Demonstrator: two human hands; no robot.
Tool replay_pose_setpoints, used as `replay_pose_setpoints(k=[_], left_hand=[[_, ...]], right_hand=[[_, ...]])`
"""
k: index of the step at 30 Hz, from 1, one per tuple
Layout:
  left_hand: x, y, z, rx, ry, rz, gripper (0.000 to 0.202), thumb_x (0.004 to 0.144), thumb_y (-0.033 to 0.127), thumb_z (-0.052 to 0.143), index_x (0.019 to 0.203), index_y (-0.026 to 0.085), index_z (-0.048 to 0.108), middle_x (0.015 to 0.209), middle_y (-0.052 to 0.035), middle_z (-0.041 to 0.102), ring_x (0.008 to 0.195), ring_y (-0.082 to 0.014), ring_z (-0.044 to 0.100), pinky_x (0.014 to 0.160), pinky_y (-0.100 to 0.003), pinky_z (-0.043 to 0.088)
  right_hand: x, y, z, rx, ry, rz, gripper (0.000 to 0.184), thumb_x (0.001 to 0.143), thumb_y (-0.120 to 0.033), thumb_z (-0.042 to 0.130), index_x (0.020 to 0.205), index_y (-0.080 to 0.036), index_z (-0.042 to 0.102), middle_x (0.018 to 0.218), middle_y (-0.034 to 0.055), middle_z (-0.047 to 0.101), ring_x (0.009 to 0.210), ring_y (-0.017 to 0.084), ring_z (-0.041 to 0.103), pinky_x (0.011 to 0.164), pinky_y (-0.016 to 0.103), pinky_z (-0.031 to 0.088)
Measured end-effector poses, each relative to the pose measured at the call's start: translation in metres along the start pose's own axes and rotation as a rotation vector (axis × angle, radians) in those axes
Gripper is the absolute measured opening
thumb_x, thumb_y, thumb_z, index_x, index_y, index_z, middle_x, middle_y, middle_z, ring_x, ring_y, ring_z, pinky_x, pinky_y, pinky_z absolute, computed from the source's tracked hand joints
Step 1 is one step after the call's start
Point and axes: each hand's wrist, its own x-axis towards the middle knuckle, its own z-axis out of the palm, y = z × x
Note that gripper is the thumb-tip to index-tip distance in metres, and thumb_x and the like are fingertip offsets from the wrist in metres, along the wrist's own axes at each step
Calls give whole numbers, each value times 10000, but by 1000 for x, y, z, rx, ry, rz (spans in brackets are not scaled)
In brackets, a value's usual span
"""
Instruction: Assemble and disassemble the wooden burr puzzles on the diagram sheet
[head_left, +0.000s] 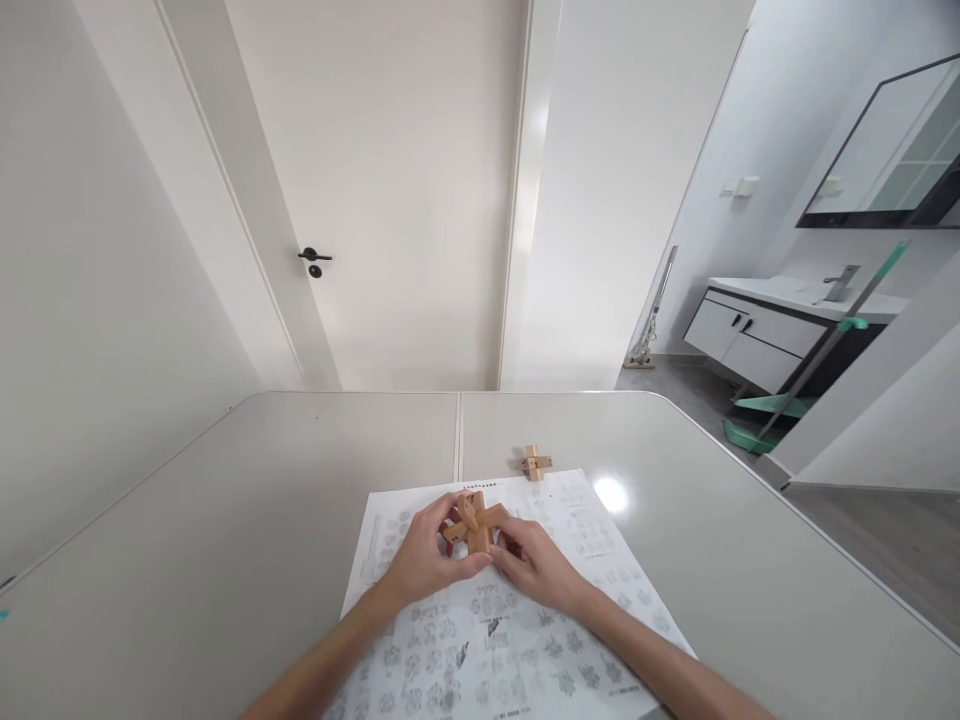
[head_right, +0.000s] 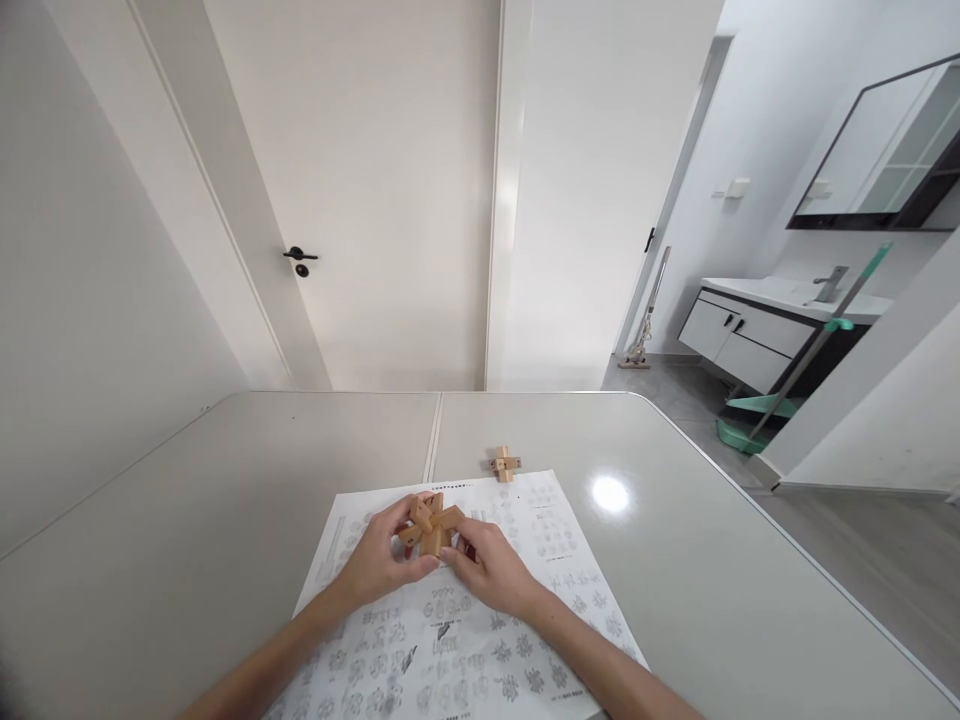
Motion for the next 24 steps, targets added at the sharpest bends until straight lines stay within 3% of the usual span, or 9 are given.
replay_pose_setpoints(k=[7, 13, 20, 24], left_hand=[[-1, 1, 2, 18, 9, -24, 629, 721, 393, 797, 1274, 224, 551, 982, -35, 617, 747, -144, 526, 563, -223, 471], [-1, -2, 1, 50, 3, 14, 525, 737, 401, 770, 1191, 211, 588, 936, -26, 610, 742, -147, 521, 572, -230, 454], [-1, -1, 1, 68, 11, 1, 643, 709, 424, 789, 1270, 212, 554, 1008, -51, 638, 769, -160, 550, 593, -240, 476], [-1, 0, 1, 61, 16, 24, 564, 728, 429, 763, 1216, 205, 590, 991, -56, 643, 787, -174, 568, 614, -251, 481]], right_hand=[[1, -3, 0, -16, 50, -11, 50, 887, -204, 578, 887, -199, 627, 644, -45, 513, 561, 122, 434, 531, 229, 310], [0, -1, 0, -19, -14, 14, 131, 927, -252, 554, 827, -183, 603, 632, -48, 482, 564, 117, 419, 541, 233, 309], [0, -6, -2, 6, 4, 4, 151, 906, -213, 579, 1027, -200, 668, 639, -59, 468, 562, 115, 414, 547, 224, 316], [-1, -5, -2, 4, -23, 6, 107, 928, -231, 553, 891, -181, 639, 628, -52, 471, 560, 117, 413, 543, 231, 309]])
